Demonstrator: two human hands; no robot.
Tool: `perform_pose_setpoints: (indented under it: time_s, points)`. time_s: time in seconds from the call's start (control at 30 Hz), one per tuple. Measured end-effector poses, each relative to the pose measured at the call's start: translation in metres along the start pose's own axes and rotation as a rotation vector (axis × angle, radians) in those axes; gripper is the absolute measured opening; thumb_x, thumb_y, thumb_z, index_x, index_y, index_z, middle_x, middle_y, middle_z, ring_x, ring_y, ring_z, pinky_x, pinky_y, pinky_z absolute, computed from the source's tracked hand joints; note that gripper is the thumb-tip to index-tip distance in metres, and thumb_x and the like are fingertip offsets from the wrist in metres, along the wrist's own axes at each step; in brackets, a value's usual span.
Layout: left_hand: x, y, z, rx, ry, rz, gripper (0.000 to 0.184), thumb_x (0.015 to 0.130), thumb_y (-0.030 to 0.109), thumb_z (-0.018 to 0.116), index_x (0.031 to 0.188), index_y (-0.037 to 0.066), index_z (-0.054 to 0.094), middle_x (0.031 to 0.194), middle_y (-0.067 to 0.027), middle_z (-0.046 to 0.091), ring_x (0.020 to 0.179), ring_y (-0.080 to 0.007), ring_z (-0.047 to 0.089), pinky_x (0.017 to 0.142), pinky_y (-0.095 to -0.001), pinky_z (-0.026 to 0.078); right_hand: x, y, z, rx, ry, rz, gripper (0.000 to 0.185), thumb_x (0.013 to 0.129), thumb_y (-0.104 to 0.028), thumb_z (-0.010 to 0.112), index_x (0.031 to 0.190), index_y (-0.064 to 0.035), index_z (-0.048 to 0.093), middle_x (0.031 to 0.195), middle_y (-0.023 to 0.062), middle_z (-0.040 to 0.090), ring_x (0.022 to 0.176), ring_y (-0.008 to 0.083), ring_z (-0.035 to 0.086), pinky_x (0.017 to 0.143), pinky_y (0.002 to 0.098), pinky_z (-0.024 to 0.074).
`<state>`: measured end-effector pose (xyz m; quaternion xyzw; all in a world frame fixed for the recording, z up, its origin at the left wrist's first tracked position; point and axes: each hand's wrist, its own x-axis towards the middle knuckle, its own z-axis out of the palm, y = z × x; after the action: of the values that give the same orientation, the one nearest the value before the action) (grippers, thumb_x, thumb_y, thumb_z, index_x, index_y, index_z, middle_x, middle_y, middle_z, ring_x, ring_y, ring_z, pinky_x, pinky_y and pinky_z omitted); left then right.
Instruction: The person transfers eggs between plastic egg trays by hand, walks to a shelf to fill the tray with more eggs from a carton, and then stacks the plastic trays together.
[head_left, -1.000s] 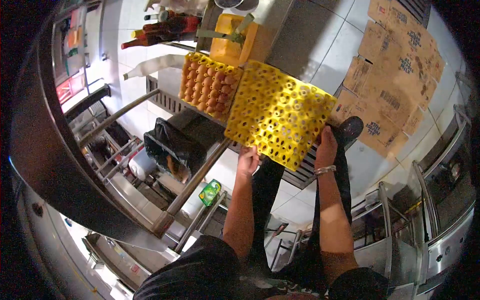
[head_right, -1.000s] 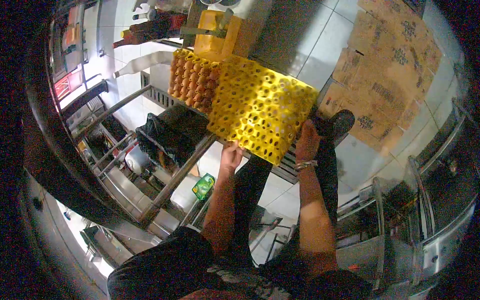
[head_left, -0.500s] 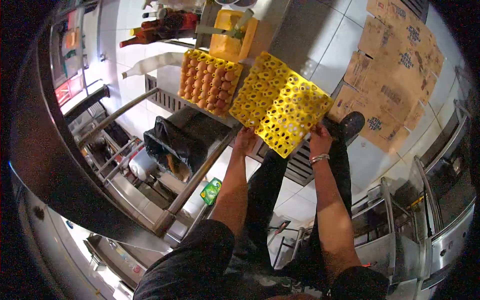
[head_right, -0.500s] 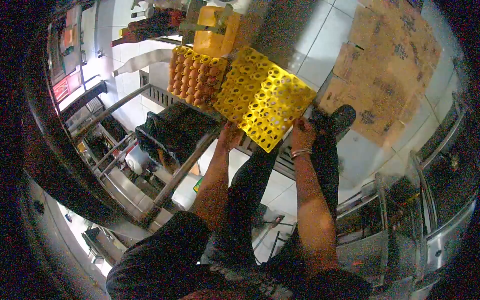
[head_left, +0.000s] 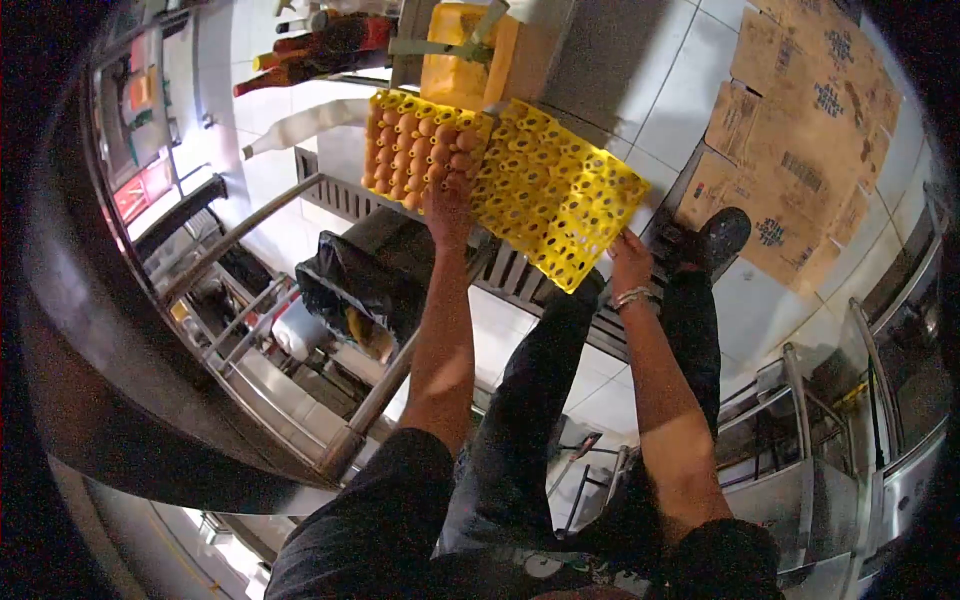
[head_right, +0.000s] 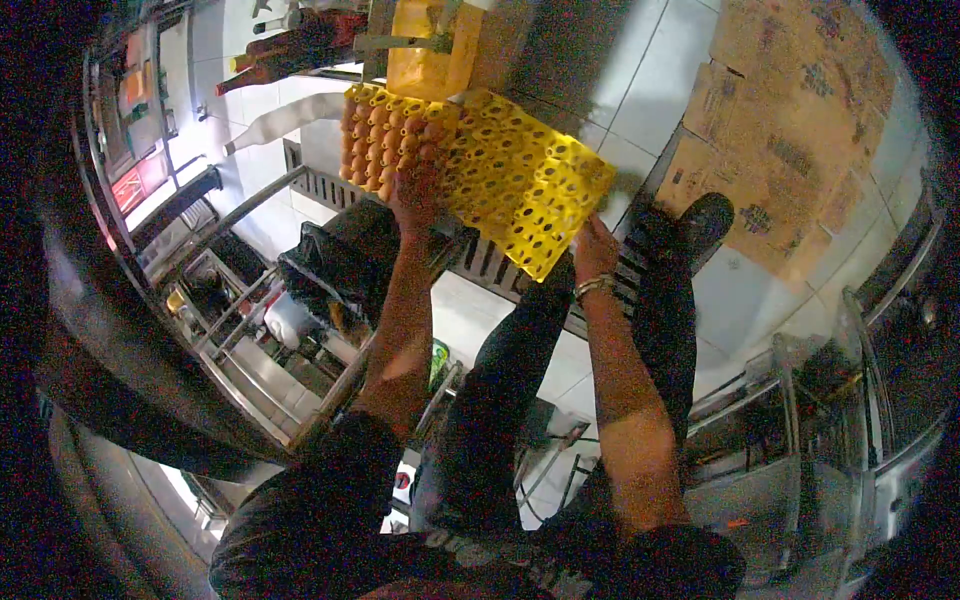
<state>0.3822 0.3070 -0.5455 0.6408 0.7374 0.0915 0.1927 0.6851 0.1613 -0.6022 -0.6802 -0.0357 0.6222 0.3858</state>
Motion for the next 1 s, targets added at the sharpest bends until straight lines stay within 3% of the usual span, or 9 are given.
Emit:
perform_pose_setpoints:
  time_s: [0.03,0.13,0.33,0.43,0.53,0.57,0.63,0.8,1.0]
  points:
    - [0.006,0.001,0.003,-0.003,-0.001,0.004,0.044,0.086,0.023,0.063,0.123,0.006,0.046,0.104,-0.0212,0.06,0.093,-0.0389,0.06,0.074,-0.0474,0.049,0.007,0.006,-0.002,-0.088,-0.026,0.073,0.031,0.089,-0.01,0.054,0.118,-0.0053,0.063,0.091,-0.0032,0.064,0.077,0.0101,0.056,0.068,0.0217,0.0423]
    - [0.015,-0.015,0.017,0.022,-0.058,-0.194,0.042,0.086,0.024,0.061,0.121,0.005,0.048,0.11,-0.0199,0.055,0.103,-0.0387,0.056,0.081,-0.0465,0.048,-0.023,-0.079,0.018,-0.561,-0.071,0.001,0.037,0.084,-0.005,0.05,0.118,-0.01,0.063,0.088,-0.0037,0.063,0.076,0.0111,0.056,0.067,0.0258,0.043]
    - [0.016,0.005,0.007,0.124,0.025,-0.154,0.037,0.083,0.02,0.062,0.115,0.004,0.053,0.111,-0.0209,0.054,0.104,-0.0411,0.055,0.084,-0.0485,0.048,-0.005,-0.051,0.009,-0.531,-0.188,-0.052,0.046,0.08,-0.004,0.05,0.125,-0.0108,0.059,0.106,-0.0008,0.067,0.094,0.0121,0.06,0.082,0.0282,0.0457]
    - [0.014,-0.05,0.038,0.349,-0.005,0.195,0.036,0.084,0.025,0.061,0.113,0.004,0.053,0.109,-0.0201,0.054,0.101,-0.0408,0.055,0.082,-0.0505,0.048,-0.006,-0.043,0.014,-0.16,-0.216,0.07,0.051,0.08,-0.003,0.051,0.131,-0.0064,0.053,0.12,0.002,0.063,0.107,0.0134,0.059,0.093,0.0275,0.0426]
    - [0.009,-0.021,0.025,0.372,0.089,-0.009,0.035,0.084,0.027,0.062,0.109,0.003,0.054,0.108,-0.0169,0.054,0.098,-0.0368,0.056,0.079,-0.0485,0.05,-0.015,-0.056,0.017,-0.018,-0.229,0.047,0.057,0.079,0.0,0.05,0.136,-0.0033,0.047,0.126,0.0029,0.06,0.114,0.0154,0.056,0.099,0.0291,0.0392]
    - [0.007,-0.033,0.03,-0.156,0.069,-0.052,0.037,0.083,0.027,0.064,0.109,0.003,0.054,0.105,-0.0167,0.054,0.095,-0.0352,0.056,0.077,-0.0467,0.05,-0.019,-0.063,0.02,-0.02,-0.23,0.05,0.057,0.079,0.0,0.05,0.136,-0.0033,0.047,0.126,0.0029,0.06,0.114,0.0154,0.056,0.099,0.0291,0.0392]
    - [0.004,-0.033,0.028,-0.683,0.048,-0.093,0.038,0.081,0.026,0.066,0.109,0.002,0.054,0.103,-0.0164,0.055,0.092,-0.0337,0.057,0.075,-0.045,0.05,-0.025,-0.077,0.027,0.131,-0.213,0.115,0.059,0.08,0.0,0.05,0.139,-0.0048,0.046,0.125,0.0013,0.059,0.098,0.0105,0.058,0.084,0.0248,0.0448]
    - [-0.04,0.091,0.007,-0.124,-0.072,0.089,0.037,0.071,0.016,0.077,0.1,0.0,0.058,0.096,-0.016,0.057,0.088,-0.0322,0.059,0.074,-0.0401,0.051,-0.03,-0.097,0.029,-0.019,-0.189,0.19,0.06,0.079,-0.002,0.051,0.139,-0.0066,0.047,0.111,-0.0011,0.061,0.07,0.0052,0.044,0.058,0.019,0.0339]
    - [-0.037,0.105,0.022,-0.125,-0.048,0.011,0.036,0.07,0.012,0.077,0.101,0.001,0.062,0.096,-0.0152,0.06,0.095,-0.0346,0.059,0.079,-0.0437,0.05,-0.031,-0.096,0.03,0.02,-0.148,0.223,0.061,0.076,-0.001,0.05,0.136,-0.0073,0.05,0.085,-0.006,0.057,0.058,0.0056,0.035,0.051,0.0195,0.0277]
